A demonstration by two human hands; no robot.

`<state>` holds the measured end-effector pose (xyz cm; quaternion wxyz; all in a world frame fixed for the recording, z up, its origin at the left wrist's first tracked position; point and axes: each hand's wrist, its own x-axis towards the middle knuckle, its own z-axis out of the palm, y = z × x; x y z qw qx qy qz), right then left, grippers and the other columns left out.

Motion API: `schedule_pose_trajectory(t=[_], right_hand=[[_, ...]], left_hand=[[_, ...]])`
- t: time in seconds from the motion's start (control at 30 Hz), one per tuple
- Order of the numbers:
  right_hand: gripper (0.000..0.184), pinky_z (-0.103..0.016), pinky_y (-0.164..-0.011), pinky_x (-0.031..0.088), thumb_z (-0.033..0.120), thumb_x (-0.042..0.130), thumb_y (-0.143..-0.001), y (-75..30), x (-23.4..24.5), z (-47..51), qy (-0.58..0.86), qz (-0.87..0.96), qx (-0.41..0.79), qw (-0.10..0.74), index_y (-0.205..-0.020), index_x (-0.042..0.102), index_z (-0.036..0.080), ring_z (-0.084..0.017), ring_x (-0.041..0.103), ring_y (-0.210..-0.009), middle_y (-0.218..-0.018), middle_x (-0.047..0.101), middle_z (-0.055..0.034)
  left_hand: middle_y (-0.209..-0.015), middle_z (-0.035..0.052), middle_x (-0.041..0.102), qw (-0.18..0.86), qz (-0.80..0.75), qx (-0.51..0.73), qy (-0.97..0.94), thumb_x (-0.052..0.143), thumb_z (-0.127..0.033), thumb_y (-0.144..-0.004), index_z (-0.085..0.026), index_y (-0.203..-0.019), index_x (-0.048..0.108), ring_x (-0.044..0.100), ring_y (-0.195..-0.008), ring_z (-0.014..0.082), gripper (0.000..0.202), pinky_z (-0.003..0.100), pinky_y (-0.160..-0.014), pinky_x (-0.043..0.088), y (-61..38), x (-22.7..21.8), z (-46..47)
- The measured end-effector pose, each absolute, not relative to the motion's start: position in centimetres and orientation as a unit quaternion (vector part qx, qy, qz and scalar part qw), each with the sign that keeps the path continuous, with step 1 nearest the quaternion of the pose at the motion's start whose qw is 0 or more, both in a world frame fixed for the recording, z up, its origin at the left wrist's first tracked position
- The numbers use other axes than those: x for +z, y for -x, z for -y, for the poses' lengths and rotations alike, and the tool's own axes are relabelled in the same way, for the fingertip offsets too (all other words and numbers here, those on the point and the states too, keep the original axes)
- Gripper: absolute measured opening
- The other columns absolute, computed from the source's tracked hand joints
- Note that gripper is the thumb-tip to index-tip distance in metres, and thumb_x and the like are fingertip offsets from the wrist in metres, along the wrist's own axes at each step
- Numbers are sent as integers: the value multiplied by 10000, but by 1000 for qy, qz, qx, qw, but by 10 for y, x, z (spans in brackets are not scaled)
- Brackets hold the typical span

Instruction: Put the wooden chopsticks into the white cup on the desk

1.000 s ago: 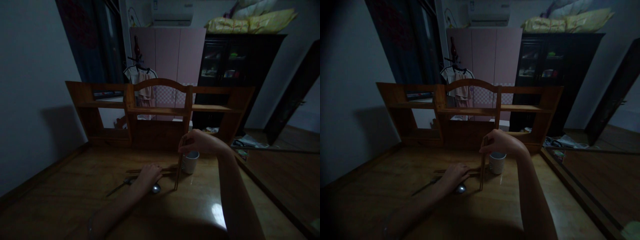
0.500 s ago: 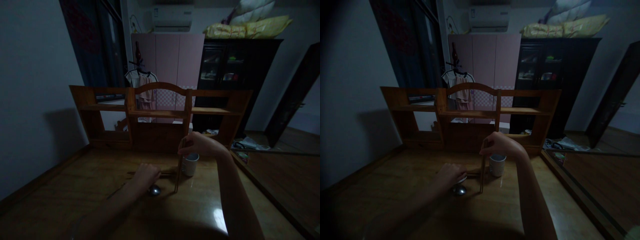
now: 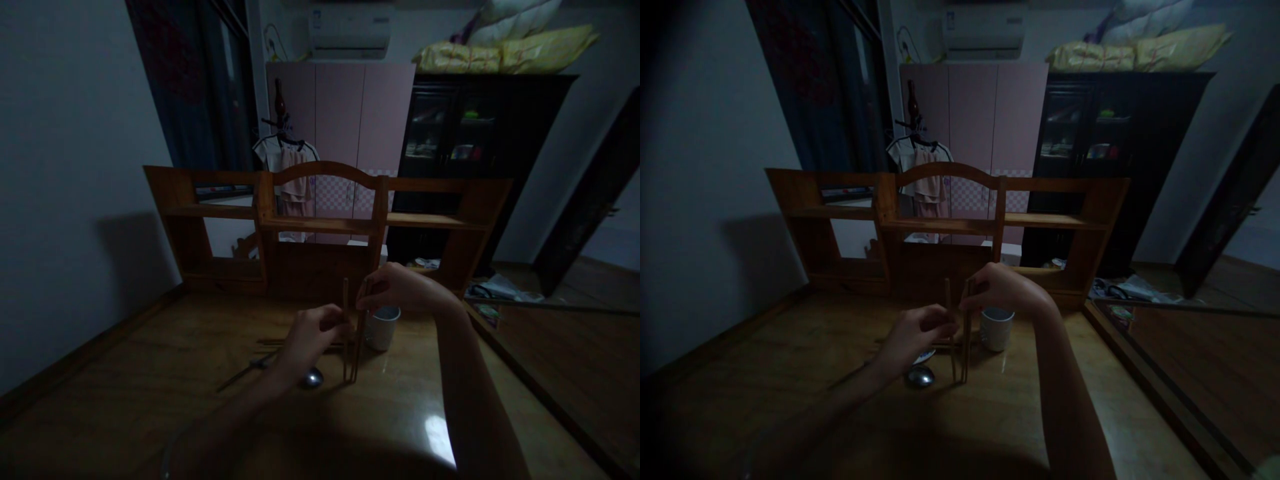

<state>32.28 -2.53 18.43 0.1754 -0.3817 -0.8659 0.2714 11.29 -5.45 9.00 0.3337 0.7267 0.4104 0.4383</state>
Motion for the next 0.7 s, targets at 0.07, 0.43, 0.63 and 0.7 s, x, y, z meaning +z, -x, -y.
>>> schedule_pose_trajectory(t=[0.07,0.43,0.63,0.7], right_hand=[[273,-205,-532,456,431,679,-777,-323,184,25,386,862,278,177,-819,726,166,-160,657,-657,-707,715,-26],[278,-203,-504,437,436,696,-768,-328,183,26,400,859,265,177,-799,732,162,-155,651,-643,-706,712,-33],[286,-201,-507,438,442,697,-769,-328,183,24,398,861,261,177,-813,734,162,-156,653,-657,-709,714,-35],[295,-201,-505,437,443,695,-770,-327,182,22,397,863,256,177,-817,735,155,-155,651,-647,-701,712,-36]], left_hand=[[-826,5,728,353,-401,435,-725,640,-351,-780,-197,-837,683,672,-795,179,169,224,-683,487,-119,81,51],[-886,28,742,385,-383,417,-728,670,-355,-758,-189,-899,722,676,-833,209,224,250,-712,492,-127,75,43],[-908,50,742,407,-374,422,-718,696,-352,-736,-163,-930,726,674,-846,225,273,259,-705,499,-129,71,41],[-895,53,743,412,-373,428,-713,683,-357,-750,-157,-951,725,681,-826,223,287,257,-689,503,-129,70,40]])
